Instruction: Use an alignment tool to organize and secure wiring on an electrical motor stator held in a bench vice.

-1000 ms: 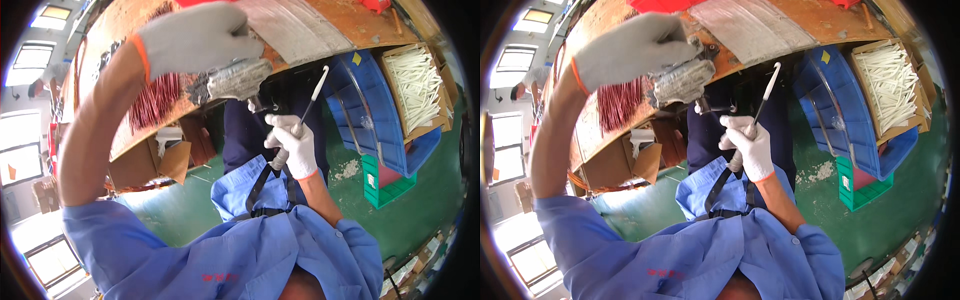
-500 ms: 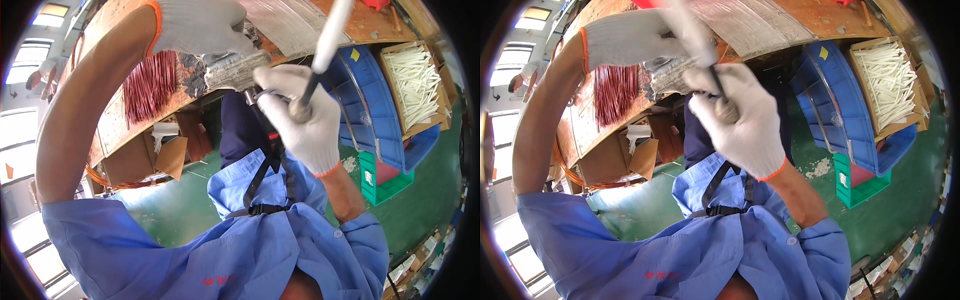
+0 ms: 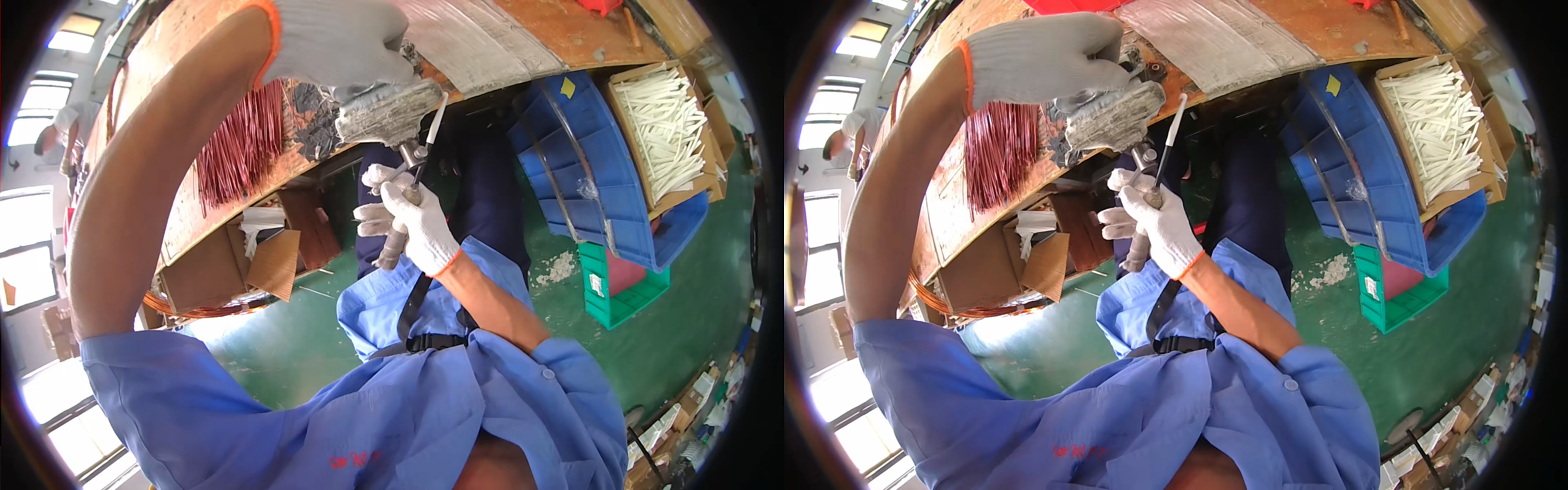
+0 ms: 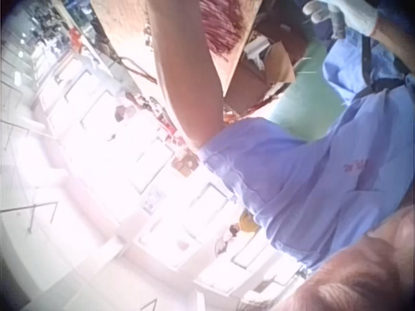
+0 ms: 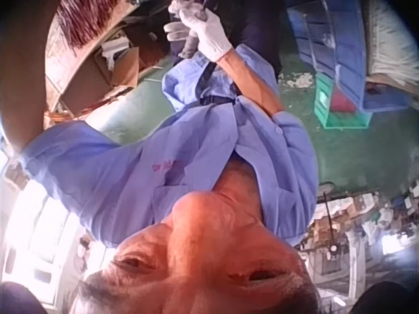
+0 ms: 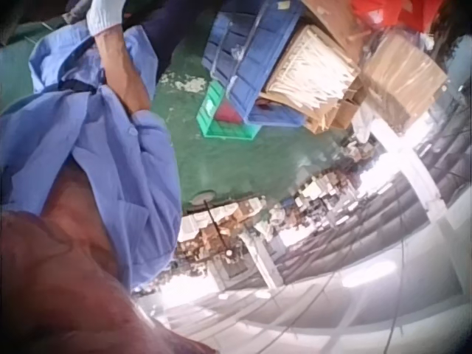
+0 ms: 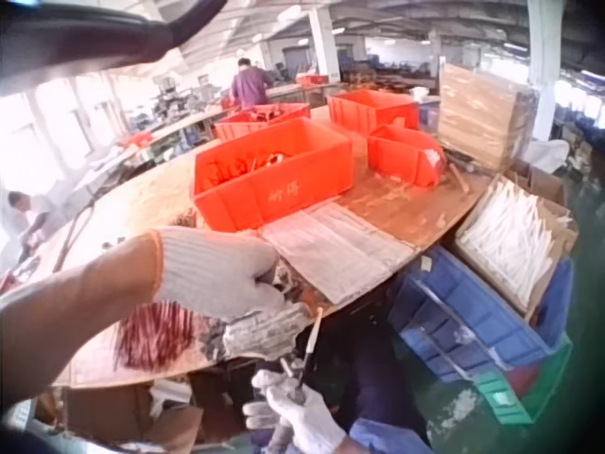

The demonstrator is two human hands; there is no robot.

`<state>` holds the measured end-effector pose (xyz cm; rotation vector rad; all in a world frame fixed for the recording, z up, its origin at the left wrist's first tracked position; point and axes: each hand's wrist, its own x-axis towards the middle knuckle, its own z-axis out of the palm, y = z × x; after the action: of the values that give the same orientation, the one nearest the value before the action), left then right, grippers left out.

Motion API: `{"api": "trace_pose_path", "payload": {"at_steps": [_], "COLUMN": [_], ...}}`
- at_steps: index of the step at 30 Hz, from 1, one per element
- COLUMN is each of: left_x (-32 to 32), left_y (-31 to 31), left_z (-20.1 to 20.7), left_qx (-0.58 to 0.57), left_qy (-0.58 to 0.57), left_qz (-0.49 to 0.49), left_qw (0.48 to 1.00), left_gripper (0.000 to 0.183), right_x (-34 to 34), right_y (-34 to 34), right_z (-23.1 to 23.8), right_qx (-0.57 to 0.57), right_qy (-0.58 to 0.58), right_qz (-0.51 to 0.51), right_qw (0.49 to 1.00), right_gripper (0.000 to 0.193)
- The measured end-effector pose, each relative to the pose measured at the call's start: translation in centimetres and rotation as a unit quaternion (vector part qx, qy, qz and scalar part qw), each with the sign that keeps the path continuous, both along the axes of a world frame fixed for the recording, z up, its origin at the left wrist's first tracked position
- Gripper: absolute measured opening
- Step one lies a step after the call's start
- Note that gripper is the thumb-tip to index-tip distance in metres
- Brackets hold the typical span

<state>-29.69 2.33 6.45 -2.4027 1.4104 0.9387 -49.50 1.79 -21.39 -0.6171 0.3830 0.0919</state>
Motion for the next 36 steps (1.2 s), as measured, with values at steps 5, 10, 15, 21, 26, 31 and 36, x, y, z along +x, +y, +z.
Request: {"api": "trace_pose_path", "payload": {"at_steps": [5,10,15,21,26,31,36], "left_x": [1.7,1.5,-0.7,-0.8,0.0,-0.3,-1.0], "left_y": [-2.1,-2.1,3.3,5.8,4.2,3.4,4.0], "left_z": [-1.8,-0.9,-3.2,-7.4,-7.2,-6.8,-5.7], "left_qx": [0.040,0.104,-0.199,-0.382,-0.356,-0.322,-0.276], "left_qy": [0.002,-0.012,-0.027,0.056,-0.077,-0.140,-0.080], "left_qz": [-0.058,-0.098,0.107,0.166,0.086,0.088,0.115], "left_qw": [0.998,0.990,0.974,0.908,0.927,0.932,0.951], "left_gripper": [0.050,0.049,0.043,0.043,0.050,0.051,0.044], "right_x": [1.3,1.5,1.5,1.8,0.8,0.3,0.9], "right_y": [1.7,1.9,0.3,-1.5,-5.6,-11.0,-0.5], "right_z": [-1.6,-0.1,-1.8,-2.7,-3.1,-0.5,0.2], "right_qx": [0.046,0.021,-0.049,-0.192,-0.312,-0.523,-0.069], "right_qy": [-0.009,0.069,0.010,-0.007,0.010,-0.023,0.058], "right_qz": [-0.087,-0.120,-0.118,-0.082,-0.160,-0.145,-0.093], "right_qw": [0.995,0.990,0.992,0.978,0.937,0.840,0.992], "right_gripper": [0.019,0.016,0.019,0.014,0.020,0.022,0.026]}}
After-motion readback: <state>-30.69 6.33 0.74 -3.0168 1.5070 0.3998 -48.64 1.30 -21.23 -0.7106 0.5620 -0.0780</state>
